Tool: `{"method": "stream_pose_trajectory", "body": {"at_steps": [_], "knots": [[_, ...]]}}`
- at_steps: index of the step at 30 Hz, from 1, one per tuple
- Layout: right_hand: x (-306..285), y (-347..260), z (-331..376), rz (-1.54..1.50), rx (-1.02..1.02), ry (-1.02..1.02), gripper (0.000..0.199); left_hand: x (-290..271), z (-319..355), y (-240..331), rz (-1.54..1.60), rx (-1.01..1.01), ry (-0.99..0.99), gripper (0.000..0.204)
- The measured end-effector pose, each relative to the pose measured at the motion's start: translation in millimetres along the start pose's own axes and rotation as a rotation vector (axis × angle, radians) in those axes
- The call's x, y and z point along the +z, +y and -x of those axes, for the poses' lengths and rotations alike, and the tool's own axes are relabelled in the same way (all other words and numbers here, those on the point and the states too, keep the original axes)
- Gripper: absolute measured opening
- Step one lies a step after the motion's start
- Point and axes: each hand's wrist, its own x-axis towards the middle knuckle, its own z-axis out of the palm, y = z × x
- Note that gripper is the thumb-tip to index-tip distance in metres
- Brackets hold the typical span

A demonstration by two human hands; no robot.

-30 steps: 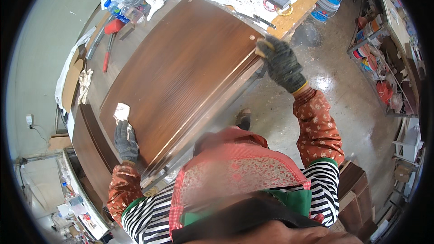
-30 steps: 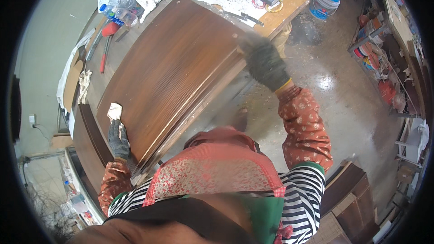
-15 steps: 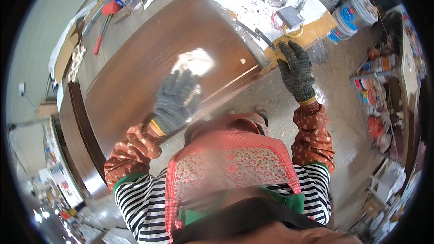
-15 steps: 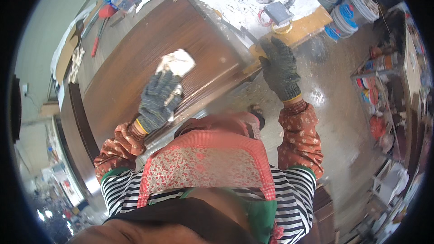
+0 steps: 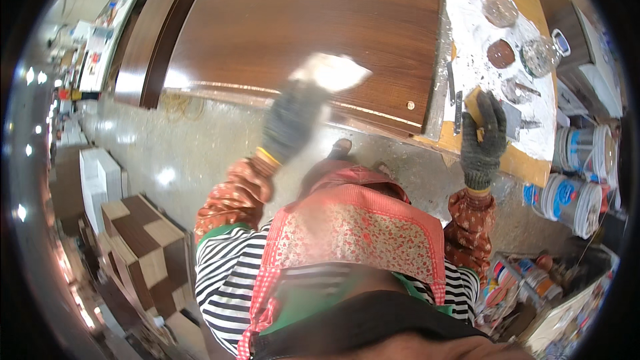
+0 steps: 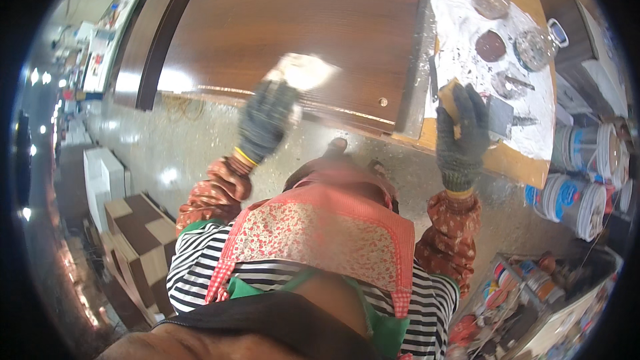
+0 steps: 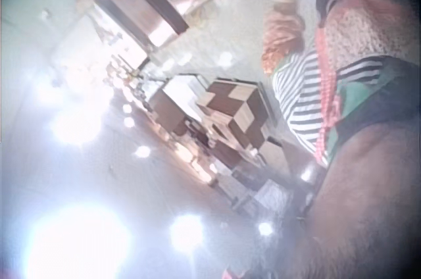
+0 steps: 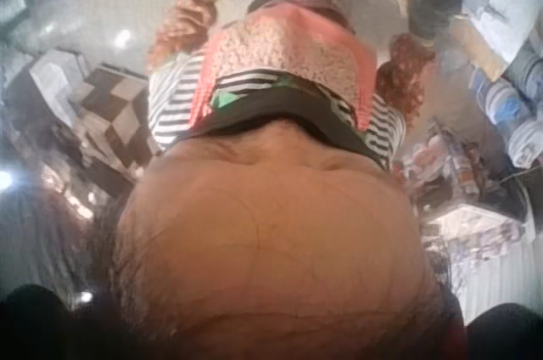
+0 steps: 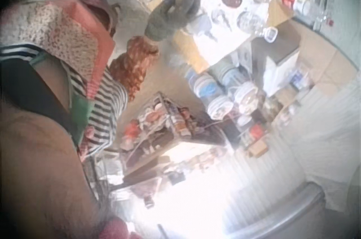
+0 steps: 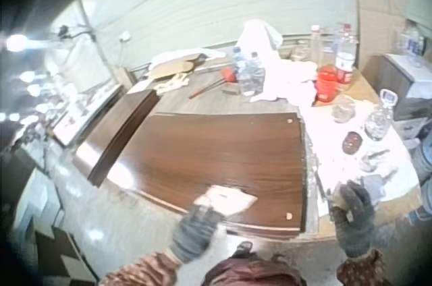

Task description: The person wipes the surface of a large wooden panel with a white cloth, then flips it to wipe the other side. They repeat this process on several additional panels, handling them one at a time and stacking them after wiping.

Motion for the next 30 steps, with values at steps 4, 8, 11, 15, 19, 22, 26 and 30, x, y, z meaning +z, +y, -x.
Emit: {"method": "stream_pose_trajectory", "body": {"at_steps": [4,8,11,15,19,22,26,30], "knots": [[33.9,-7.8,-19.7,-0.042,-0.139,-0.123,0.042,-9.3,52.3,-92.4,-0.165,-0.517,-0.225,0.069],[60.6,-33.3,-35.5,-0.382,-0.018,-0.199,0.041,-2.8,44.3,-58.1,-0.177,-0.527,-0.048,0.067],[80.1,-52.4,-45.0,-0.827,0.388,-0.360,0.041,4.5,8.2,41.4,-0.182,-0.421,0.000,0.067],[95.7,-61.5,-53.6,-0.866,0.387,-0.401,0.040,10.4,0.9,82.4,-0.055,-0.321,0.088,0.063],[100.1,-58.4,-54.9,-0.601,0.287,-0.377,0.039,15.8,39.2,-6.9,-0.316,-0.341,-0.259,0.070],[102.0,-56.8,-52.1,-0.394,0.080,-0.351,0.041,14.9,73.5,-107.5,-0.348,-0.558,-0.043,0.052],[106.2,-57.7,-49.2,-0.622,0.373,-0.330,0.045,4.0,110.2,-216.5,-0.238,-0.758,-0.118,0.063],[107.7,-60.0,-48.8,-0.596,0.399,-0.307,0.046,2.9,96.1,-200.7,-0.246,-0.868,-0.071,0.053]]}}
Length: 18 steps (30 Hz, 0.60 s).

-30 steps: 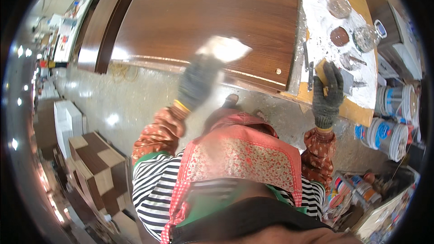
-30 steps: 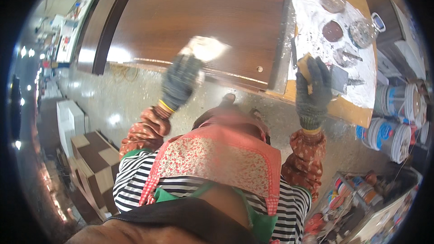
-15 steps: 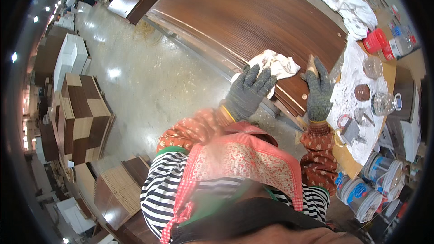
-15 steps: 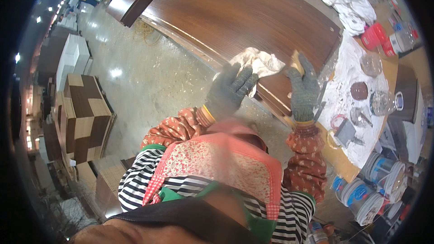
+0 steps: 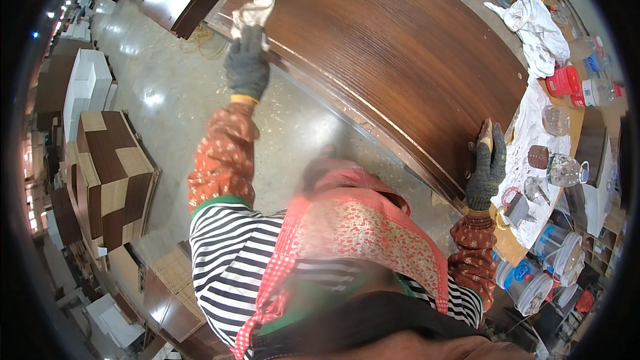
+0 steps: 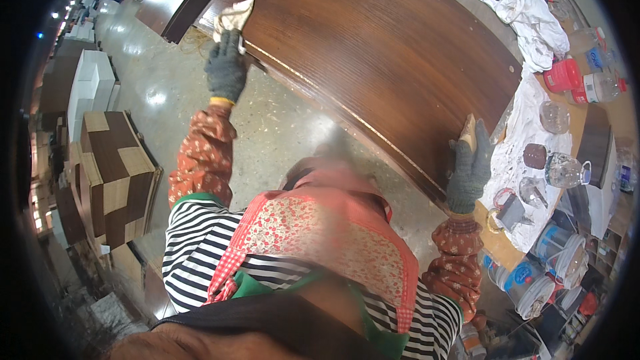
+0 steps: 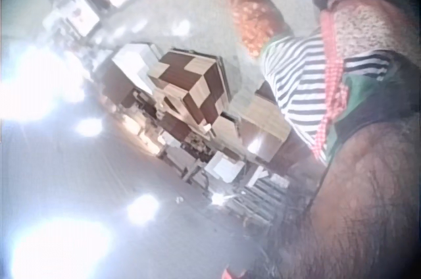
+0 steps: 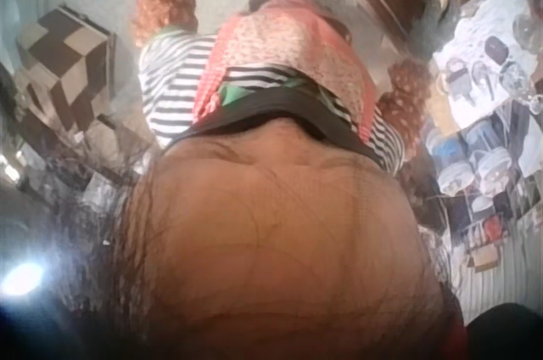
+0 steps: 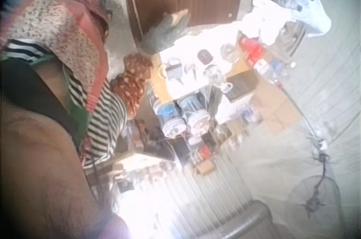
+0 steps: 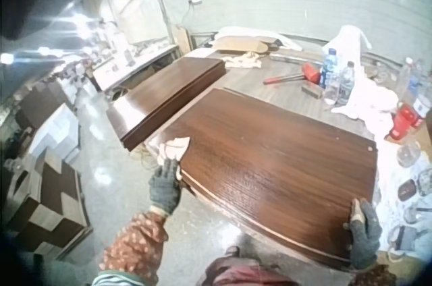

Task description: The person wipes the surface of a large wooden panel with a white cloth, then flips it to wipe the other side. They repeat this process on several additional panels, handling them one at a time and stacking them after wiping.

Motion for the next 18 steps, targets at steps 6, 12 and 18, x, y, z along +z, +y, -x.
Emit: {"method": "stream_pose_trajectory", "body": {"at_steps": [6,12,18], "knots": [[1.4,-9.6,0.3,0.067,0.045,-0.019,0.051,-48.1,99.1,164.2,0.127,0.292,-0.214,0.050],[1.6,-16.9,3.0,0.012,0.165,0.004,0.046,-33.9,104.2,143.8,0.332,0.303,-0.286,0.064],[-1.0,-2.7,3.2,-0.071,0.006,-0.004,0.055,-23.1,25.7,36.8,0.146,0.091,-0.029,0.061]]}}
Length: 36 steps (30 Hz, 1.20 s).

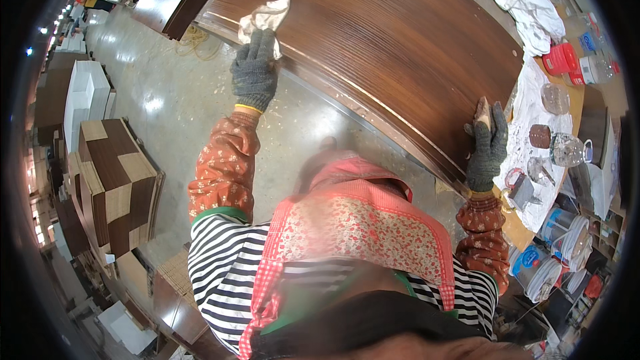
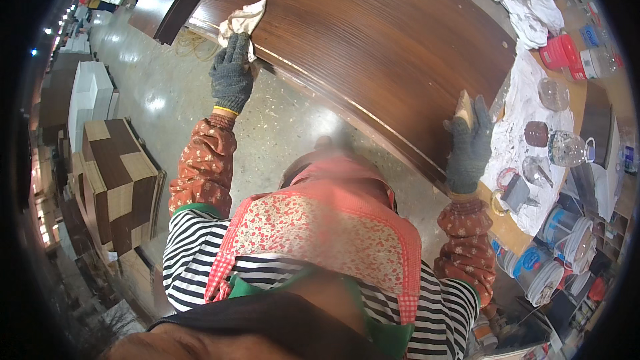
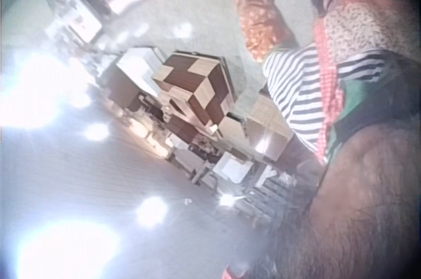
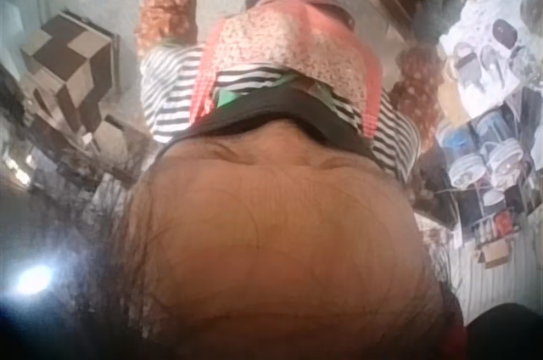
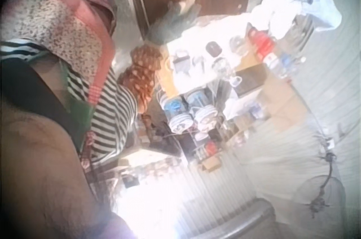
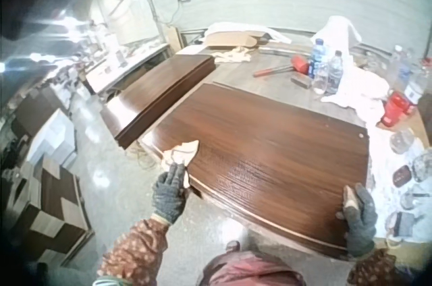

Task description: The person wipes the surface of a large wooden panel with a white cloth, then flips it to wipe the other side. They repeat this process on several additional panels, handling them one at a time and stacking them after wiping.

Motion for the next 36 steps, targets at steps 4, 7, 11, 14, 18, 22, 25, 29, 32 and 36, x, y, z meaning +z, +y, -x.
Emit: {"method": "stream_pose_trajectory", "body": {"at_steps": [4,7,11,14,18,22,25,29,32,36], "knots": [[-4.9,16.7,1.1,-0.082,-0.128,-0.004,0.050,23.1,46.2,64.3,0.042,0.259,0.153,0.081],[-10.4,25.5,0.7,-0.031,-0.242,-0.082,0.045,25.7,92.2,153.3,0.130,0.248,0.048,0.074],[-14.1,28.8,-2.1,0.145,-0.308,-0.101,0.037,-2.2,134.0,250.0,0.554,0.288,0.045,0.060],[-12.0,26.3,-4.7,0.086,-0.238,-0.064,0.040,-2.1,152.5,277.9,0.595,0.464,0.049,0.057],[-6.4,19.5,-3.1,-0.246,-0.026,-0.062,0.053,15.2,160.0,276.4,0.723,0.827,-0.164,0.055],[-5.2,12.6,0.1,-0.252,-0.042,-0.059,0.053,-10.9,156.6,221.0,1.508,0.295,-0.646,0.050],[-8.0,9.7,1.2,-0.224,-0.012,-0.104,0.054,-46.1,147.1,125.8,1.457,-0.218,-0.664,0.052],[-9.4,9.6,0.7,-0.187,-0.023,-0.119,0.053,-33.3,108.0,24.9,0.848,0.198,-0.298,0.046],[-7.4,11.1,-0.5,-0.233,-0.057,-0.086,0.053,-30.6,70.6,2.5,0.861,0.234,-0.381,0.029],[-5.9,12.6,-0.8,-0.219,-0.025,-0.073,0.053,-47.9,37.2,14.9,1.031,0.190,-0.291,0.024]]}}
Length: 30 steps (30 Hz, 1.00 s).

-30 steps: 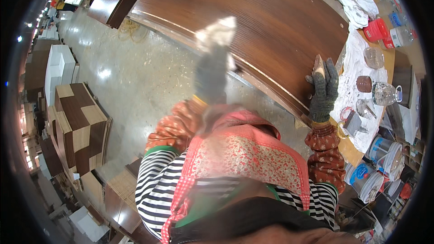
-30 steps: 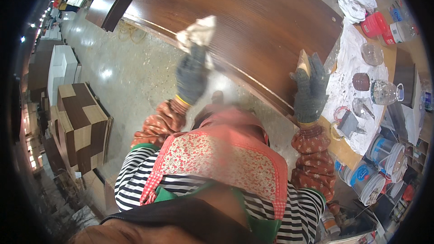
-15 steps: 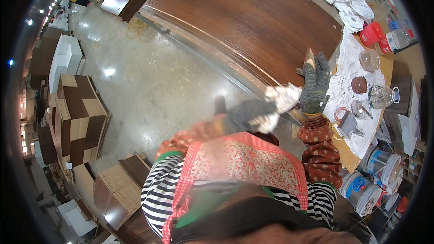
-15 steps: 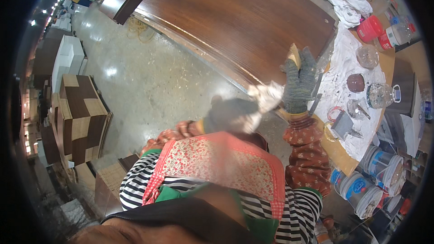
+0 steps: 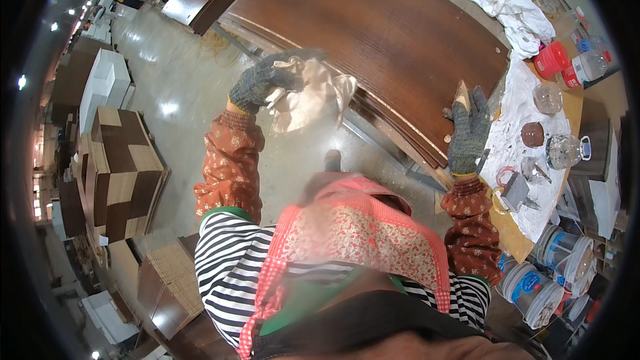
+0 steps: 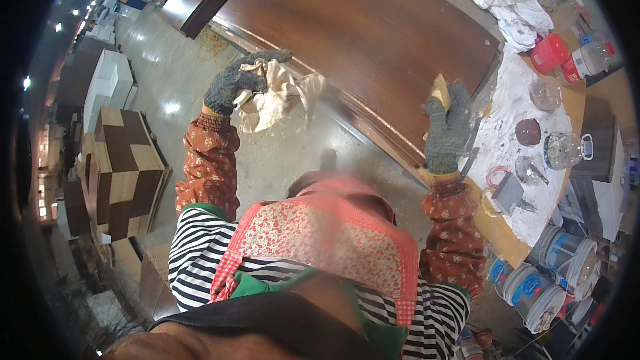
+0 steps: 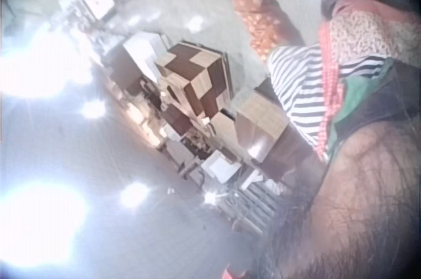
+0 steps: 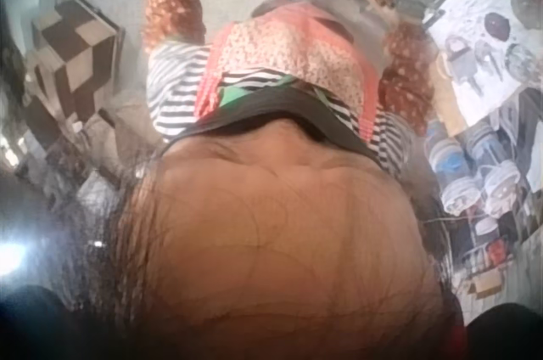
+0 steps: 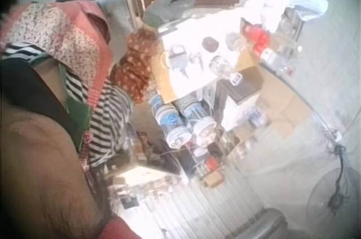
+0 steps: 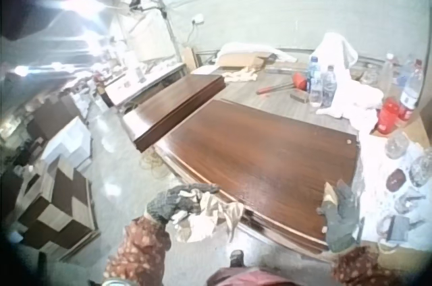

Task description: The person wipes the surface of a large wooden panel with a white cloth, then flips it to wipe the other side. They repeat this process on several additional panels, handling them one at a time and stacking them after wiping.

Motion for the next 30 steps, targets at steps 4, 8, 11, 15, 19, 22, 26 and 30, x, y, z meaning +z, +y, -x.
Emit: {"method": "stream_pose_trajectory", "body": {"at_steps": [4,8,11,15,19,22,26,30], "knots": [[-2.0,-2.7,1.0,-0.031,0.035,0.027,0.053,9.8,-12.6,7.0,0.231,0.030,0.095,0.030],[-0.1,-8.7,-0.5,0.007,0.016,0.064,0.055,1.6,-8.2,2.1,0.719,-0.310,0.229,0.046],[2.3,-13.9,-4.7,-0.114,0.129,0.099,0.059,-34.6,22.3,11.6,0.321,-0.283,0.049,0.056],[-12.6,-20.2,-16.1,-0.204,0.165,-0.042,0.044,-90.4,84.2,9.7,0.409,-0.316,0.605,0.049],[-58.3,-17.7,-29.1,-0.051,0.011,0.057,0.039,-98.0,108.9,-26.2,0.101,-0.488,0.571,0.054],[-98.8,-7.9,-43.4,0.174,0.056,0.305,0.037,-83.1,108.8,-35.5,0.272,-0.457,0.624,0.056],[-142.5,7.2,-53.7,-0.015,0.440,0.416,0.056,-68.9,94.3,-15.4,0.444,-0.349,0.582,0.053],[-172.8,30.5,-64.4,1.084,0.072,0.216,0.051,-55.4,70.4,19.7,0.137,-0.315,0.489,0.050]]}}
